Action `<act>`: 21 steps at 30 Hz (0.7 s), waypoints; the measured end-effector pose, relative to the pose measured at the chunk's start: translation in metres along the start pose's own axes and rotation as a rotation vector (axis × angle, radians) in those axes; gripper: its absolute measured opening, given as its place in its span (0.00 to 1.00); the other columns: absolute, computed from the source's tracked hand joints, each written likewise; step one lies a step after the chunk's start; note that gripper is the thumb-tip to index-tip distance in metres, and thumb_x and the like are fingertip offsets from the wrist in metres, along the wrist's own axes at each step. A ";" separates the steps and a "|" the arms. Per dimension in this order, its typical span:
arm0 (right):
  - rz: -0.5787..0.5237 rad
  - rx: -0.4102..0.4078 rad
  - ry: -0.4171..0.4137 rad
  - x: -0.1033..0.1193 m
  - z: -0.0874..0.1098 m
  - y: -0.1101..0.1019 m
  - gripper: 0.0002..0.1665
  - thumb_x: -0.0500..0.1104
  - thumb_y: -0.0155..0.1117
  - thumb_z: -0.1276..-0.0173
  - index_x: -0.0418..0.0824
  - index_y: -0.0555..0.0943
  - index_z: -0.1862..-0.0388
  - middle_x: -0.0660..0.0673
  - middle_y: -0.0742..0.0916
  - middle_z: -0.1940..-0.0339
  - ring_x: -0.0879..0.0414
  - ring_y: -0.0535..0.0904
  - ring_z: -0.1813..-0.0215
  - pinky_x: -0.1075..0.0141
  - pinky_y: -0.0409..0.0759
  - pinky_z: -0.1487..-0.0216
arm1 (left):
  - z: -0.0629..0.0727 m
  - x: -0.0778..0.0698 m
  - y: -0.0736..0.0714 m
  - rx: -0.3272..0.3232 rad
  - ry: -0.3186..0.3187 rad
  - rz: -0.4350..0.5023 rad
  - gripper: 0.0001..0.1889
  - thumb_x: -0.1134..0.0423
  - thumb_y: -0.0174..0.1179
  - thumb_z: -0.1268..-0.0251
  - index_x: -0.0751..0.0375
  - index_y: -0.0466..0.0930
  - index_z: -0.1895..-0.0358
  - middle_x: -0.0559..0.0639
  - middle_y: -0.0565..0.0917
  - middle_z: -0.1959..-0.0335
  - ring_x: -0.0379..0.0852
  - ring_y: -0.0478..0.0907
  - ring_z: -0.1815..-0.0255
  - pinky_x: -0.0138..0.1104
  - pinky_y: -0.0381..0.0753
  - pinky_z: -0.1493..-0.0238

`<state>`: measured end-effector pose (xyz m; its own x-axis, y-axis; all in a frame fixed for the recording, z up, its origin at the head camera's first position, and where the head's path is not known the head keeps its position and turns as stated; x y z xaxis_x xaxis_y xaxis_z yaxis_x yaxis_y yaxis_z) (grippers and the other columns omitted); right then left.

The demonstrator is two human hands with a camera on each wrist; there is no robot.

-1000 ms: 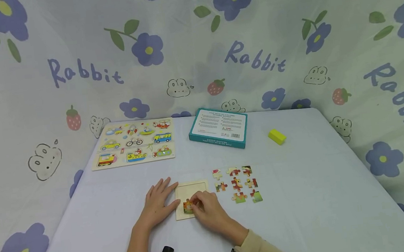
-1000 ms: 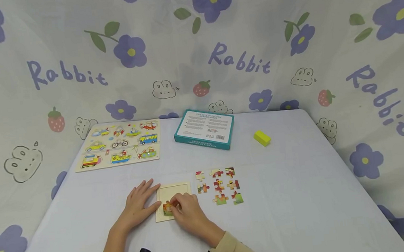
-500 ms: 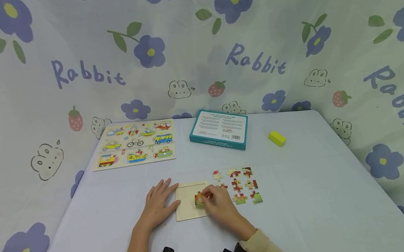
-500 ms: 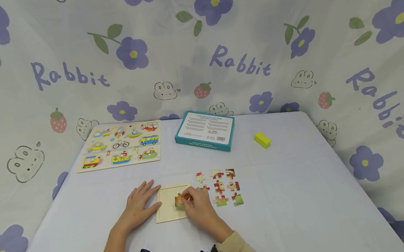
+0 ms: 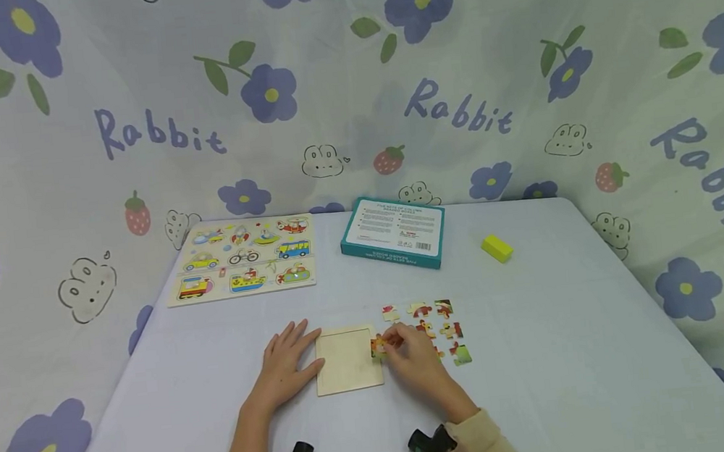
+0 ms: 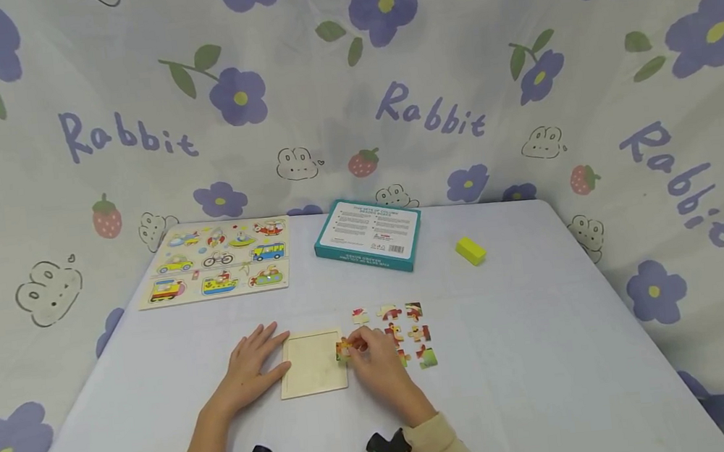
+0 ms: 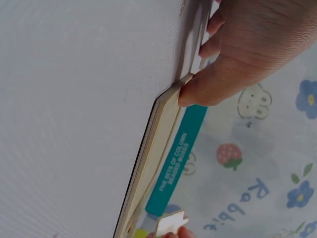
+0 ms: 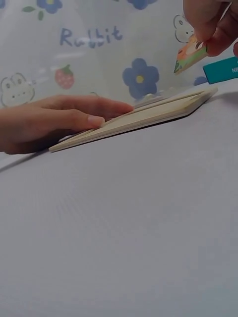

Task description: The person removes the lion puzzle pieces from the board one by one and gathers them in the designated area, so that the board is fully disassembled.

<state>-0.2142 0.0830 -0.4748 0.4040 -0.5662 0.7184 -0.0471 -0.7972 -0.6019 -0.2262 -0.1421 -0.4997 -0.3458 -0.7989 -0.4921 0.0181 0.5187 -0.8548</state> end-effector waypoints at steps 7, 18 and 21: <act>0.034 0.013 0.013 -0.005 0.002 -0.007 0.07 0.34 0.65 0.43 0.43 0.78 0.66 0.55 0.81 0.71 0.64 0.74 0.68 0.70 0.76 0.67 | 0.000 0.001 0.001 0.003 0.000 -0.017 0.29 0.50 0.61 0.44 0.54 0.71 0.38 0.58 0.63 0.33 0.59 0.52 0.31 0.58 0.44 0.36; 0.163 0.002 0.006 -0.014 0.007 -0.012 0.06 0.35 0.67 0.45 0.43 0.80 0.68 0.54 0.82 0.72 0.62 0.74 0.67 0.69 0.74 0.67 | 0.000 0.001 0.001 0.026 -0.013 -0.013 0.29 0.49 0.61 0.44 0.54 0.70 0.38 0.57 0.62 0.32 0.59 0.50 0.30 0.57 0.42 0.36; 0.217 -0.014 -0.019 -0.015 0.008 -0.012 0.07 0.35 0.69 0.47 0.44 0.81 0.70 0.54 0.83 0.74 0.61 0.73 0.68 0.67 0.71 0.67 | 0.000 0.002 0.002 0.024 -0.012 -0.006 0.29 0.49 0.60 0.43 0.54 0.70 0.38 0.57 0.62 0.32 0.59 0.50 0.30 0.57 0.42 0.36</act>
<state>-0.2120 0.1028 -0.4814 0.4000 -0.7209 0.5659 -0.1471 -0.6600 -0.7367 -0.2267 -0.1425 -0.5020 -0.3346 -0.8058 -0.4886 0.0389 0.5063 -0.8615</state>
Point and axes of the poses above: each hand's wrist, its own z-axis away from the middle knuckle, its own y-axis out of the palm, x = y × z, the point moved 8 cm from there along -z, towards the middle knuckle
